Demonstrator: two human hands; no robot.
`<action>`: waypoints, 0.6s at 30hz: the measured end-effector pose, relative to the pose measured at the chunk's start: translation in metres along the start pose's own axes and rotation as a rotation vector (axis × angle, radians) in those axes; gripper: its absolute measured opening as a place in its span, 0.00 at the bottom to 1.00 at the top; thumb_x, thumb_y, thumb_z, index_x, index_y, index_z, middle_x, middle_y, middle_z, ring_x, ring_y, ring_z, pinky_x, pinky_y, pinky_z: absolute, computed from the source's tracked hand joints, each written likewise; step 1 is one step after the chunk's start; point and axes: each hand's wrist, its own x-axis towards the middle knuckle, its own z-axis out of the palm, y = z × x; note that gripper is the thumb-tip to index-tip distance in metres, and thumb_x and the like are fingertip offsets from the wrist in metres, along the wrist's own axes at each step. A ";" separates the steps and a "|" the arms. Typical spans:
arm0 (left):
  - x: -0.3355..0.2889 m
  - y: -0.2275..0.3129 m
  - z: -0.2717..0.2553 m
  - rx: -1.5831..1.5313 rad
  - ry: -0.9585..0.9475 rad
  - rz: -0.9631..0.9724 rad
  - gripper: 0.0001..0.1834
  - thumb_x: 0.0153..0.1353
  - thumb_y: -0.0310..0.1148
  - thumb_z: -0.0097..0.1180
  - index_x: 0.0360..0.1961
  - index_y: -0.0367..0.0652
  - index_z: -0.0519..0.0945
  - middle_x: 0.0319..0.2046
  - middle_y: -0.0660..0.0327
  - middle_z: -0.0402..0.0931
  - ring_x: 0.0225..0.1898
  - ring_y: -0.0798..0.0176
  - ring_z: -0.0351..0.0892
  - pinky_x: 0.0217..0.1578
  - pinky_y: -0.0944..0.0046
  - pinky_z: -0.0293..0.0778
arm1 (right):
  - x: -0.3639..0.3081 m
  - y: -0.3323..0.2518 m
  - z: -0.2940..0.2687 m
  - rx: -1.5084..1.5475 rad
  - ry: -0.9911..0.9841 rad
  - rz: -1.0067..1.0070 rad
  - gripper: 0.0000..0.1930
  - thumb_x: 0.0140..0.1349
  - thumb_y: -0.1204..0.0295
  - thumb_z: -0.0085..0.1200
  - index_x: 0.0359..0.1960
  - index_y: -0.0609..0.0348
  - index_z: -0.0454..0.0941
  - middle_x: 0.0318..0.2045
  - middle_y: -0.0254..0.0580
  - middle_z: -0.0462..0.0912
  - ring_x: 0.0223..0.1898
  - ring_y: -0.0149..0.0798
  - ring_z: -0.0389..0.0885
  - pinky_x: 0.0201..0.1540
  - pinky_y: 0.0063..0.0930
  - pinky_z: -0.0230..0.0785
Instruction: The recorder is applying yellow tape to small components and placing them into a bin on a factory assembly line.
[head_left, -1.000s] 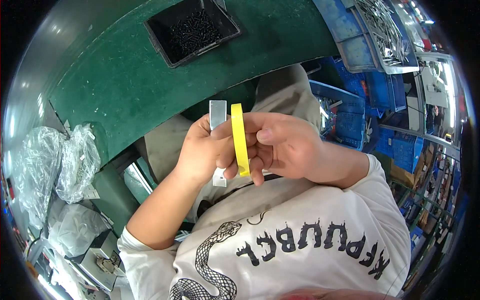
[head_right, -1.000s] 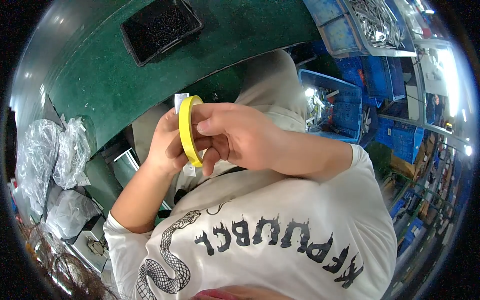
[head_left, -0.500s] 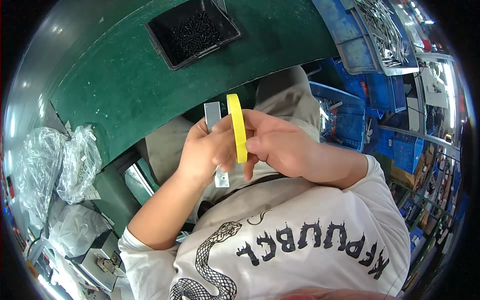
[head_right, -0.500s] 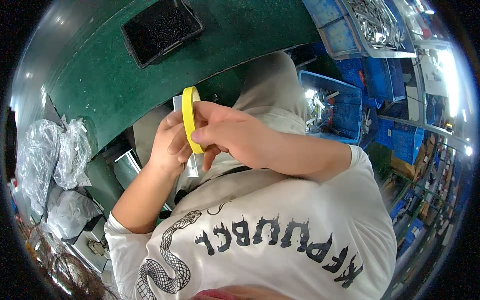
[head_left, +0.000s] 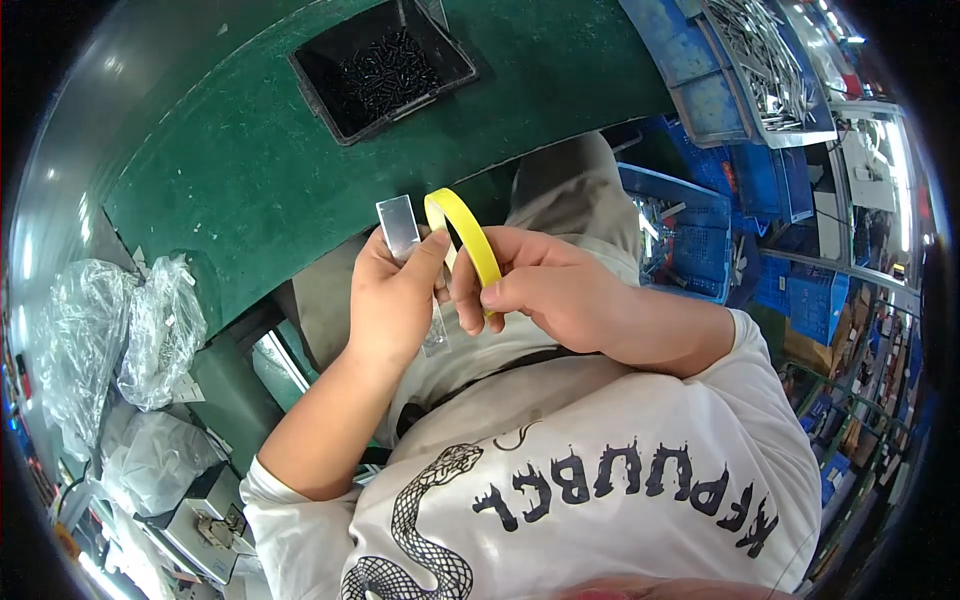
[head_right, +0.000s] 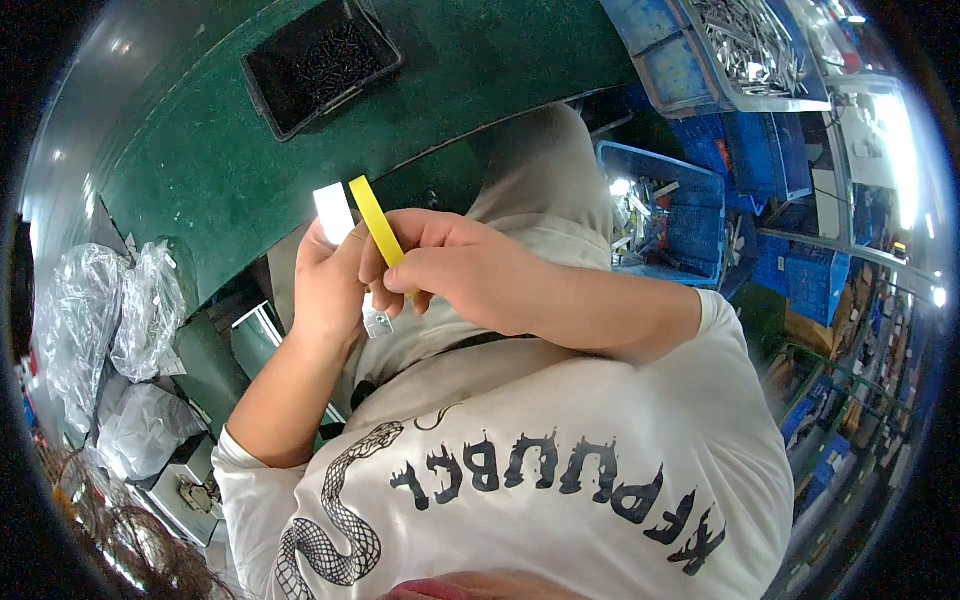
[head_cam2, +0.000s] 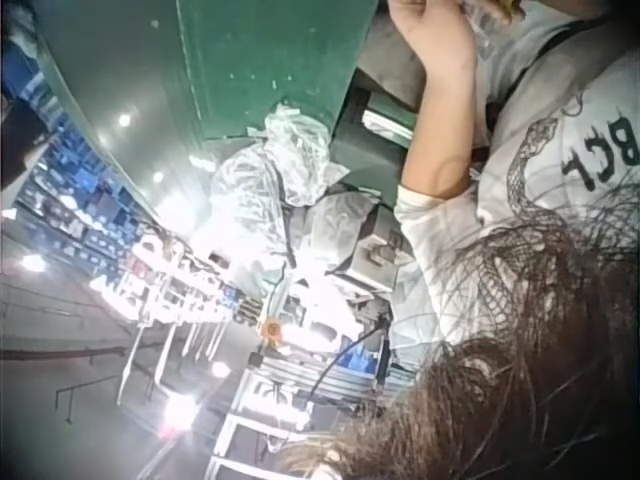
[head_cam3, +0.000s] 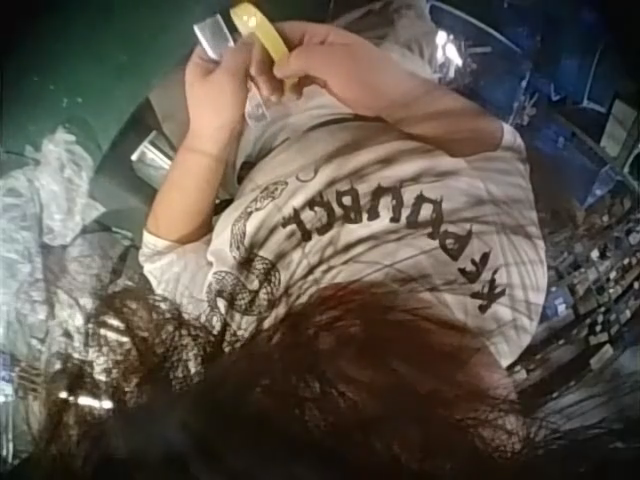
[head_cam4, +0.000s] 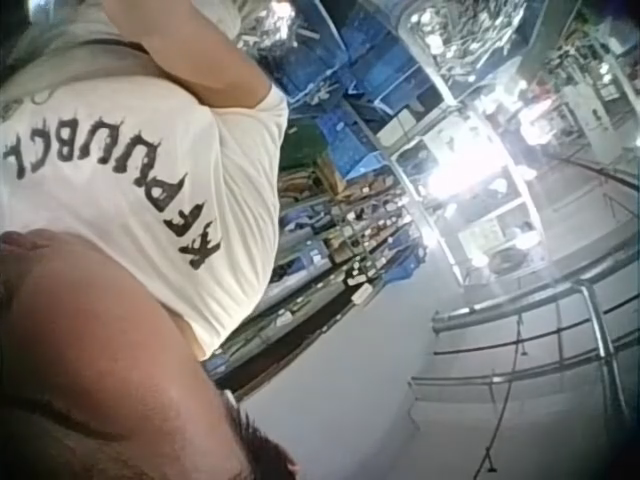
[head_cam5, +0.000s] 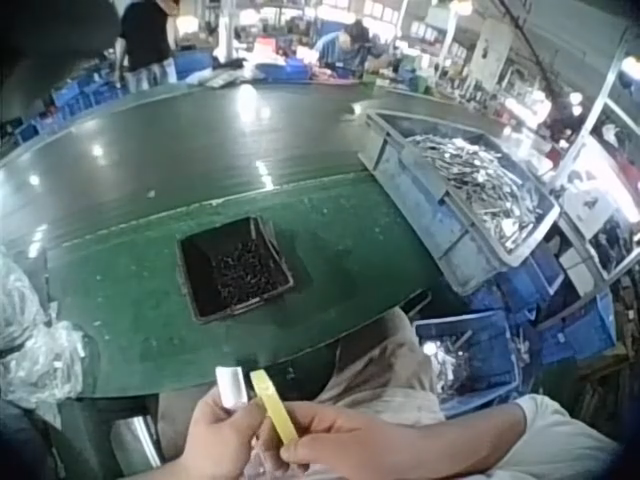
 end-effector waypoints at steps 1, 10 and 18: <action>0.001 -0.001 -0.001 0.000 -0.001 0.000 0.06 0.66 0.30 0.54 0.36 0.39 0.73 0.21 0.66 0.73 0.19 0.73 0.69 0.22 0.71 0.67 | 0.000 0.000 0.000 0.000 0.001 -0.001 0.10 0.59 0.78 0.44 0.42 0.60 0.73 0.34 0.38 0.77 0.38 0.32 0.75 0.41 0.27 0.65; 0.005 -0.005 -0.006 0.057 0.022 0.029 0.07 0.65 0.30 0.56 0.35 0.38 0.73 0.21 0.66 0.73 0.19 0.74 0.69 0.20 0.72 0.67 | 0.002 0.009 -0.005 0.060 -0.021 -0.056 0.14 0.50 0.85 0.45 0.39 0.62 0.72 0.33 0.40 0.76 0.37 0.34 0.74 0.44 0.28 0.65; -0.007 0.017 0.006 -0.071 -0.161 -0.051 0.09 0.68 0.31 0.49 0.32 0.39 0.73 0.15 0.63 0.73 0.14 0.70 0.68 0.17 0.69 0.65 | 0.000 0.005 -0.006 -0.040 -0.066 -0.069 0.23 0.54 0.84 0.42 0.54 0.63 0.72 0.38 0.44 0.79 0.41 0.34 0.76 0.40 0.25 0.68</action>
